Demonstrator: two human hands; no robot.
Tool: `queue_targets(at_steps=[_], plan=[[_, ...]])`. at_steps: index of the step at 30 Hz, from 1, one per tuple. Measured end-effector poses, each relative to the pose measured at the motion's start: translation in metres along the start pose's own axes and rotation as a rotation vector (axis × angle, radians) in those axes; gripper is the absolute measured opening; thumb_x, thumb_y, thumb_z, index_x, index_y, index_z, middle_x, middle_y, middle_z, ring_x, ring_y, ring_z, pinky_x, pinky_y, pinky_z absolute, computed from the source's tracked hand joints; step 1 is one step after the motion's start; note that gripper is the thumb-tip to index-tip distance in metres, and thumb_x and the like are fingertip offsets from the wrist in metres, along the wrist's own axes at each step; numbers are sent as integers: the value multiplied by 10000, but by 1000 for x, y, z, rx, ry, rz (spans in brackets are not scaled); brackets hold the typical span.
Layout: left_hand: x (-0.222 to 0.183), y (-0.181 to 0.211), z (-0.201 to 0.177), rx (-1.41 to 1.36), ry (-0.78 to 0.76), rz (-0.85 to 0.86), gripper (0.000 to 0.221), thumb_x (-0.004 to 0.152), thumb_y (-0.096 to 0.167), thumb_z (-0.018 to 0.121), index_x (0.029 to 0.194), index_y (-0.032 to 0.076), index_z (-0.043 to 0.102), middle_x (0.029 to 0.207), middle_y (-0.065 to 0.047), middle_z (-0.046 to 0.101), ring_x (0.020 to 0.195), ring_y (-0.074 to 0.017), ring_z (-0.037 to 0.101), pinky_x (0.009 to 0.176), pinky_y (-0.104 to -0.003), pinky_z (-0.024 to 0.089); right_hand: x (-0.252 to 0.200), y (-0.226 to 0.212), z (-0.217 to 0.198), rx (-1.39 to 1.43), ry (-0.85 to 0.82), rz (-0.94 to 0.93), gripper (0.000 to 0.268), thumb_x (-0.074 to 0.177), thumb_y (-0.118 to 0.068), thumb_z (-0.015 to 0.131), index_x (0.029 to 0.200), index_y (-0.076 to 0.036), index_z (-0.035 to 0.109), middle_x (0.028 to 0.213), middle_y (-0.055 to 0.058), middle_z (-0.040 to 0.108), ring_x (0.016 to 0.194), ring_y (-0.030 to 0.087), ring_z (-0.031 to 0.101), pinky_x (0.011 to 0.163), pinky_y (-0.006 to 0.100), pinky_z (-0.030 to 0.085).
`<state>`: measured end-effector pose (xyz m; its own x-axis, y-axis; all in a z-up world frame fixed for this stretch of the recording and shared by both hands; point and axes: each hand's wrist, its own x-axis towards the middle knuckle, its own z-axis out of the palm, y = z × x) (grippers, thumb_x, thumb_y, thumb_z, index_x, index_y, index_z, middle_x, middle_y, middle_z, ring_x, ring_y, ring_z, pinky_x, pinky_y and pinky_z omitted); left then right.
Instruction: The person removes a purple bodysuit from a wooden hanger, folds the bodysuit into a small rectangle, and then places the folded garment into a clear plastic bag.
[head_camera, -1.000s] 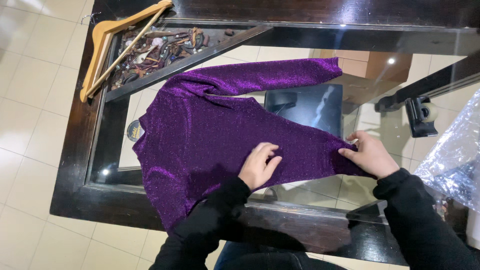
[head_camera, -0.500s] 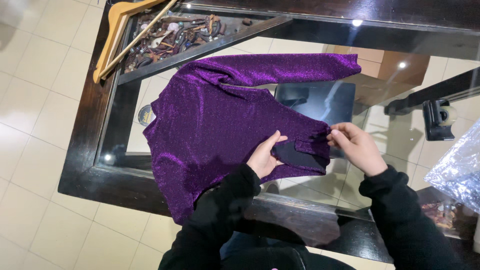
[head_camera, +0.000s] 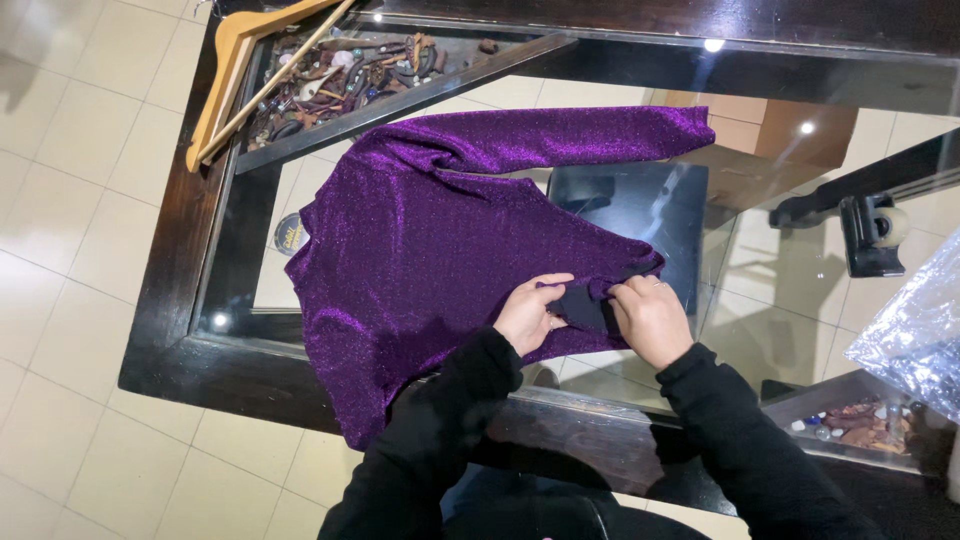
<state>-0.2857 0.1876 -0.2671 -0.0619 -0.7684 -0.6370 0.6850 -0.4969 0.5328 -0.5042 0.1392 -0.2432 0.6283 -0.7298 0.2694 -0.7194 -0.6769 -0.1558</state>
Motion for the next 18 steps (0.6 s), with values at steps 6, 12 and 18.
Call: queue_targets(at_steps=[6,12,18], plan=[[-33,48,15,-74,-2,70,316,1014,59,585,1313,-8,664,1047,-225,723,959,-307,750,838,-520,633,4,0,-40,300,165,114,130,863,-97,766,985,-133,738,906,55,688,873,304,688,801,403,554],[-24,41,-5,-106,-15,59,318,1015,42,574,1313,-26,662,1082,-274,704,1011,-359,731,873,-597,596,-29,26,-35,436,246,313,83,928,-65,731,996,-89,690,902,103,672,863,332,680,798,422,537],[-13,20,0,-85,-65,44,328,1017,61,575,1321,-32,659,1049,-255,720,950,-345,747,819,-558,628,-24,19,-32,414,180,249,104,884,-64,738,975,-95,696,861,99,671,841,362,677,800,457,534]])
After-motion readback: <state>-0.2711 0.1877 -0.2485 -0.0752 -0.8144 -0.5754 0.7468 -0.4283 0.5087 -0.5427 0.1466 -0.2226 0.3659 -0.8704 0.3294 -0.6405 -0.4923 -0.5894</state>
